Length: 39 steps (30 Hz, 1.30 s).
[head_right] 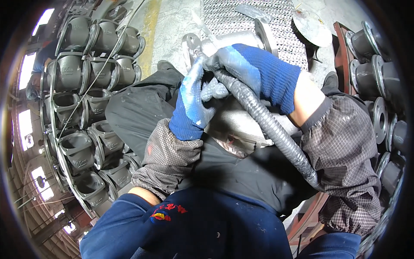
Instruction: The person holds a metal part and uses a rotary grinding tool to smooth various internal and external surfaces. The person turns the part over several times to reach different areas with the tool.
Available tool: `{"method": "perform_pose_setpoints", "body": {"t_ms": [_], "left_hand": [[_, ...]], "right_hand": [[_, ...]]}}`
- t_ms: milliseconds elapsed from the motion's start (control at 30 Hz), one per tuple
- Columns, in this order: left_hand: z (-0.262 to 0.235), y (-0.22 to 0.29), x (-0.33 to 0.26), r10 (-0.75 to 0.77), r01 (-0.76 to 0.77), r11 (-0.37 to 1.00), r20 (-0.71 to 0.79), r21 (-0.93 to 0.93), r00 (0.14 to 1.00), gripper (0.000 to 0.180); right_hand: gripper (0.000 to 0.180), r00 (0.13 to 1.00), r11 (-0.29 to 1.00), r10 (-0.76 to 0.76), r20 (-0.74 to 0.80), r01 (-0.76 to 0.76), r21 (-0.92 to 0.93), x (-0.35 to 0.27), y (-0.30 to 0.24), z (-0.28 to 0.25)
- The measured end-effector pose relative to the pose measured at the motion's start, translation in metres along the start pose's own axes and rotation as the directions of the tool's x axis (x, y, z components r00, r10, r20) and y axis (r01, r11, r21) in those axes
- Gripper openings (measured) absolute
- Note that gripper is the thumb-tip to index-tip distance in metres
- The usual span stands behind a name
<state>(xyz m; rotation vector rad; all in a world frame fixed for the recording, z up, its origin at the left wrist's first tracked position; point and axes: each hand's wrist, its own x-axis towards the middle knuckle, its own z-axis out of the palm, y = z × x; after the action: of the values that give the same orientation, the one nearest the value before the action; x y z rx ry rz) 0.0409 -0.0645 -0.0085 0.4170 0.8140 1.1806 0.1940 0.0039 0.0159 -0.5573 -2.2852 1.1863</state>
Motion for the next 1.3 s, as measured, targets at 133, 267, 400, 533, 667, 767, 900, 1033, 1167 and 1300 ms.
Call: {"method": "perform_pose_setpoints", "body": {"t_ms": [133,267,400,533,667,767,900,1033,1167,1300], "left_hand": [[-0.019,-0.002,-0.007,0.030,-0.042,0.997,0.180,0.063,0.983,0.037],[-0.012,-0.009,-0.015,0.448,-0.503,0.516,0.282,0.693,0.848,0.034],[-0.017,-0.003,-0.019,0.264,-0.252,0.729,0.078,0.637,0.961,0.029],[-0.010,0.002,-0.019,0.276,-0.299,0.782,0.127,0.547,0.953,0.023],[-0.018,0.009,-0.015,0.122,-0.141,0.935,0.078,0.326,0.989,0.032],[-0.010,0.016,-0.017,-0.067,0.075,0.995,0.110,-0.071,0.992,0.042],[-0.004,0.010,-0.018,-0.062,0.077,0.995,0.225,-0.056,0.972,0.042],[-0.013,0.006,-0.010,0.088,-0.261,0.794,0.320,0.550,0.943,0.032],[-0.014,-0.007,-0.009,0.024,-0.122,0.865,0.203,0.487,0.979,0.037],[-0.006,-0.031,-0.014,-0.107,0.078,0.965,0.105,0.249,0.989,0.045]], "right_hand": [[0.022,0.926,0.834,0.357,0.126,-0.377,0.404,-0.003,-0.002,0.020],[0.027,0.961,0.907,0.275,-0.018,-0.253,0.337,-0.007,-0.001,0.041],[0.028,0.965,0.950,0.238,-0.114,-0.207,0.234,-0.011,-0.008,0.052],[0.031,0.890,0.785,0.449,-0.077,-0.351,0.510,-0.010,-0.019,0.053],[0.035,0.732,0.417,0.678,0.070,-0.460,0.784,-0.013,-0.049,0.043],[0.037,0.769,0.265,0.605,0.206,-0.439,0.859,-0.026,-0.048,0.039],[0.038,0.831,0.003,0.427,0.357,-0.396,0.918,-0.042,-0.038,0.049],[0.031,0.696,0.195,0.657,0.291,-0.529,0.826,-0.038,-0.046,0.043],[0.026,0.796,0.791,0.521,-0.307,-0.586,-0.177,-0.048,-0.030,0.057],[0.028,0.793,0.784,0.563,-0.232,-0.601,-0.151,-0.069,-0.020,0.063]]}}
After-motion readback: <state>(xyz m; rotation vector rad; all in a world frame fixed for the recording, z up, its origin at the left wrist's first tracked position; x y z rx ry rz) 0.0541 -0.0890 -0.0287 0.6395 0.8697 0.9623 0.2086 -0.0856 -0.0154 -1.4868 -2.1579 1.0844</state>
